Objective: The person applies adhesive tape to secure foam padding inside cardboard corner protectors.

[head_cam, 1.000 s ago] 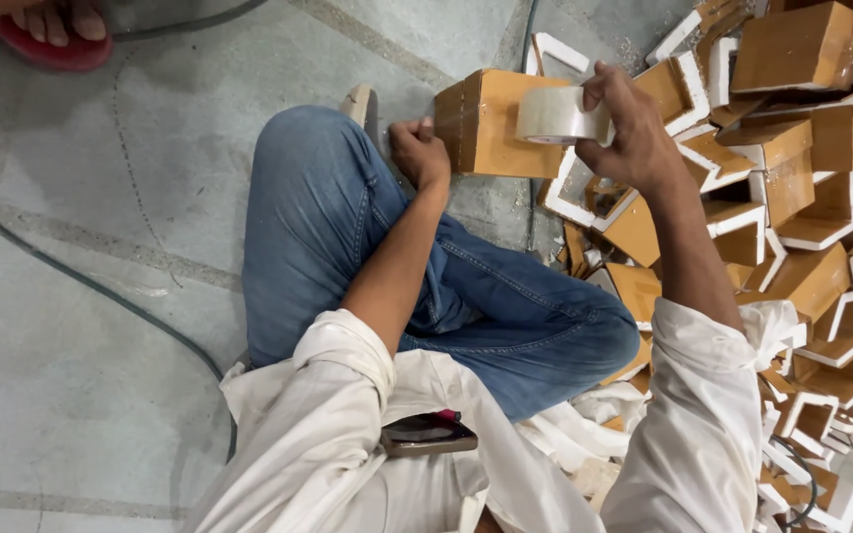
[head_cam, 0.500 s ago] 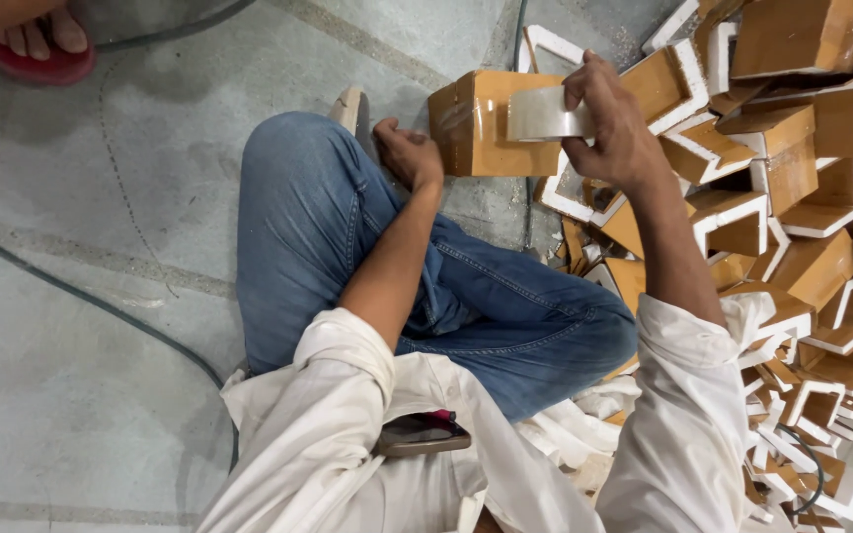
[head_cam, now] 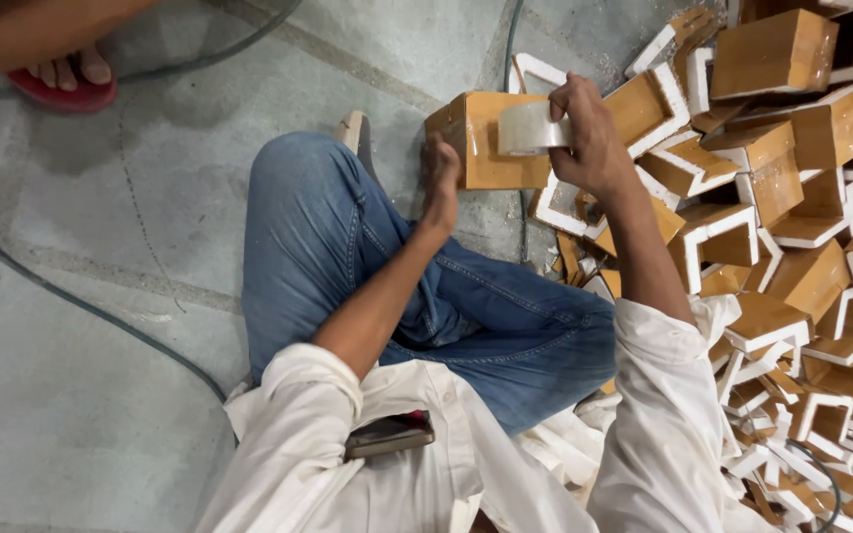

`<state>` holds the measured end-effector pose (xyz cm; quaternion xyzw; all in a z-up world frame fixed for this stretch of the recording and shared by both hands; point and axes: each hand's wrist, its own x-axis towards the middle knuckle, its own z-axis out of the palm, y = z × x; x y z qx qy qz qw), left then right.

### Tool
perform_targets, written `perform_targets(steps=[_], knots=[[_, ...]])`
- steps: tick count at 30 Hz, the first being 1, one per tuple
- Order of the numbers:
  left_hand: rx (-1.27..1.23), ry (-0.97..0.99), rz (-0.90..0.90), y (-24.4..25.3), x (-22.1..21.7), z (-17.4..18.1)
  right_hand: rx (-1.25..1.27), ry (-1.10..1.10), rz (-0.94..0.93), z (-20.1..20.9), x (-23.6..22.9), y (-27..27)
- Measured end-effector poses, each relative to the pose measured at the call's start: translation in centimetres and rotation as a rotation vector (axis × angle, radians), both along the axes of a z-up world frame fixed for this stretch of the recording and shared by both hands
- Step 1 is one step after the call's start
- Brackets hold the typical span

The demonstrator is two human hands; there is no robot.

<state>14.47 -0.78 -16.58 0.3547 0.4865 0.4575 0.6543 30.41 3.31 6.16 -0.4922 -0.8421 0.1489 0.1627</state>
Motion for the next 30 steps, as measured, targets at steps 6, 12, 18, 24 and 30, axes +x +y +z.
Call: perform_targets(steps=[6,12,18,24,30], knots=[[0.523,0.266,-0.089,-1.5,-2.0,8.1,0.051,0.041,-0.018,0.7,-0.8,-0.5],[0.723,0.837,-0.221,-1.6,-3.2,11.9,0.087,0.076,-0.023,0.5,-0.3,-0.9],[0.821,1.014,-0.266,-1.0,-3.7,13.4,0.03,0.032,-0.04,2.3,-1.2,-0.3],[0.837,1.124,-0.315,-1.1,-3.3,13.2,-0.286,-0.112,-0.012,5.8,-3.0,0.8],[0.874,1.213,-0.296,-0.6,-3.1,12.9,-0.31,-0.222,-0.051,5.0,-3.9,2.4]])
